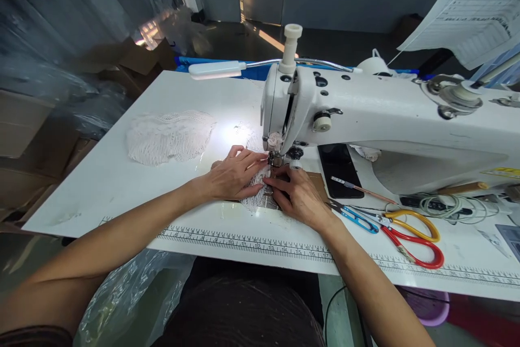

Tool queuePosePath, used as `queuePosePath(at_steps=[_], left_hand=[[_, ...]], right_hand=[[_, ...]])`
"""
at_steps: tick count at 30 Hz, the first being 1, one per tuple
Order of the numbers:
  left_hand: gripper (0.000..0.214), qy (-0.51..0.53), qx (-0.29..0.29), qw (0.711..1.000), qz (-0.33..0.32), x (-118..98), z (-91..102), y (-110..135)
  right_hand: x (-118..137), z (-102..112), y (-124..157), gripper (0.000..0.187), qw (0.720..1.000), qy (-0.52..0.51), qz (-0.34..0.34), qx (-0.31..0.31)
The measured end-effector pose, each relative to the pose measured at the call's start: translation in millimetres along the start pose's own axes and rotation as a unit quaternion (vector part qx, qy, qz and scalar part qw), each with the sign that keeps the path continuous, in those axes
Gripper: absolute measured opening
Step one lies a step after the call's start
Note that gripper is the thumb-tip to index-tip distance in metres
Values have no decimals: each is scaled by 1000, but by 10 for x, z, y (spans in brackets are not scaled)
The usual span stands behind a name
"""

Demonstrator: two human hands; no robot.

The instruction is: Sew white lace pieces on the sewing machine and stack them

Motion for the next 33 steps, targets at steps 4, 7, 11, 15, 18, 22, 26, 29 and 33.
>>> queuePosePath(at_steps=[4,7,11,15,18,22,26,29,33], left_hand=[[31,-1,-59,997,-42,-52,34,17],[31,5,-71,996,-47,-36,44,25],[34,-5,-54,998,-44,-19,54,24],[36,-21,-22,999,-28,10,48,3],[38,-23,4,1000,-15,28,20,-17],[41,-26,20,999,12,55,-18,-37],[40,-32,29,998,41,80,-49,-62],[41,-39,33,997,60,97,-58,-85],[43,-45,32,995,84,116,-62,-97]], right_hand=[[3,-6,14,31,1000,8,1,-3],[8,-11,17,31,1000,14,-1,-6],[21,-20,9,31,1000,25,-4,-4],[26,-21,-5,34,999,39,-14,-5],[43,-9,-26,34,998,53,-11,-15],[55,-12,-62,34,997,77,-6,-23],[50,-27,-107,33,994,106,-19,-25],[86,-26,-155,29,991,129,-16,-28],[139,-19,-203,24,988,150,-5,-45]])
Point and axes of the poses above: each hand's wrist, its own y-axis away from the middle knuckle, its own z-axis out of the back of the hand, x = y × z, the point moved 9 cm from there along -y, towards the middle knuckle, and after that the axes turned 7 degrees about -y, right-handed, at the moved point
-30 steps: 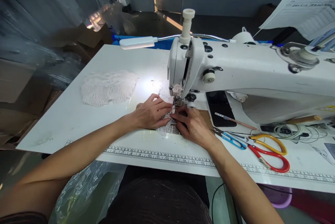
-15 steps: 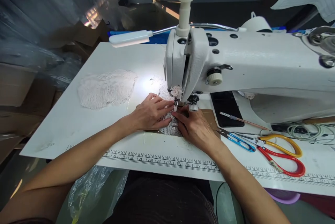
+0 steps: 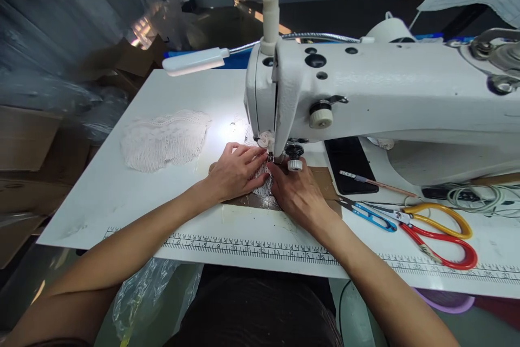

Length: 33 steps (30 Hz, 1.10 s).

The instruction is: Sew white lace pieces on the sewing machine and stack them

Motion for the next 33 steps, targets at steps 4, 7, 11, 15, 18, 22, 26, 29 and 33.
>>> queuePosePath(at_steps=[4,7,11,15,18,22,26,29,33], left_hand=[[41,7,-23,1000,19,18,8,13],[41,11,-45,999,26,49,25,32],[35,70,-76,995,-2,91,110,65],[20,208,-29,972,-104,19,139,114],[17,268,8,955,-122,22,132,131],[18,286,26,952,-103,46,126,115],[22,283,19,954,-95,49,166,105],[23,273,-22,957,-90,85,228,98],[25,241,-66,961,-119,63,266,107]], right_hand=[[-33,-14,38,28,1000,-17,-13,-4],[-176,-10,120,36,996,-74,-58,3],[-404,73,195,34,984,-126,-123,-7],[-506,156,178,27,977,-147,-150,-26],[-493,160,161,25,976,-163,-144,-30],[-422,149,163,23,972,-199,-126,-22],[-206,94,125,29,968,-241,-65,25],[-109,37,81,23,967,-246,-56,35],[-109,40,40,18,961,-269,-69,-5]])
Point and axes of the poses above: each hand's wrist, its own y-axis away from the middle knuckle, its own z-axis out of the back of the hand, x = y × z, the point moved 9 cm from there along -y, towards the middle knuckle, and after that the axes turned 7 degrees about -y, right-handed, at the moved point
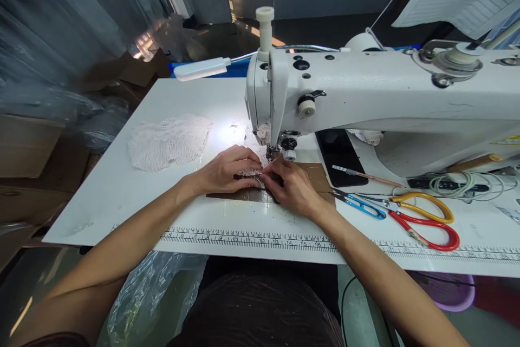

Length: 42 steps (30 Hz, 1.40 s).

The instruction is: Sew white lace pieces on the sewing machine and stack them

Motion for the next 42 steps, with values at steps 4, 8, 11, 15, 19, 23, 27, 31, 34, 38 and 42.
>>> queuePosePath(at_steps=[4,8,11,15,19,23,27,31,34,38,42], left_hand=[[18,37,-54,998,8,22,88,-3],[14,66,-104,992,33,70,204,6],[16,76,-63,995,23,47,131,4],[17,32,-7,999,-6,-24,-21,15],[18,-38,21,999,-26,-86,-121,23],[19,-66,25,996,-44,-131,-132,23],[21,-101,36,992,-61,-157,-141,19],[23,-142,49,985,-87,-189,-172,25],[24,-165,42,980,-107,-226,-167,32],[25,-196,37,974,-110,-256,-144,31],[27,-205,27,971,-122,-297,-129,30]], right_hand=[[-5,28,40,23,999,48,10,-8],[45,-99,114,35,987,136,62,56],[52,-140,139,37,985,138,73,75],[66,-124,147,37,988,112,72,80],[82,-114,155,38,987,99,66,103],[55,-64,147,34,991,59,67,98],[-125,40,121,38,993,115,37,16],[-217,-9,120,39,985,165,42,6],[-228,-27,120,38,985,165,38,12],[-213,-21,120,38,986,162,30,13],[-213,-22,119,39,986,162,23,13]])
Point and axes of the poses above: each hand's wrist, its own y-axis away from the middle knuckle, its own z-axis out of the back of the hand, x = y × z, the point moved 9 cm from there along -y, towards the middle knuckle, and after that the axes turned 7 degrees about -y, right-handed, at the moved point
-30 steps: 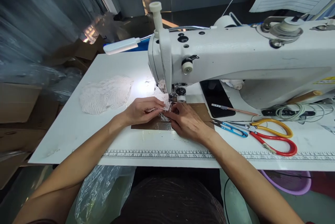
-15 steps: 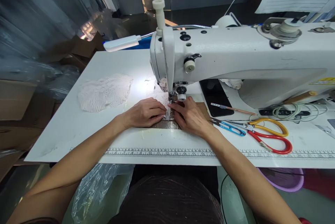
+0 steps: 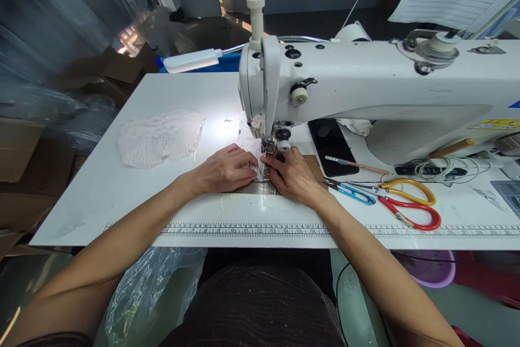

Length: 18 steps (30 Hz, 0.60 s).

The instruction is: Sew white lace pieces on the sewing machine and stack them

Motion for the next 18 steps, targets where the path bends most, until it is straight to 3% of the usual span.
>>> queuePosePath(at_steps=[9,18], left_hand=[[29,7,23,1000,-3,-51,-39,2],[25,52,83,995,33,-20,-47,35]], right_hand=[[66,19,15,35,998,-10,50,25],[65,9,-1,35,999,24,28,24]])
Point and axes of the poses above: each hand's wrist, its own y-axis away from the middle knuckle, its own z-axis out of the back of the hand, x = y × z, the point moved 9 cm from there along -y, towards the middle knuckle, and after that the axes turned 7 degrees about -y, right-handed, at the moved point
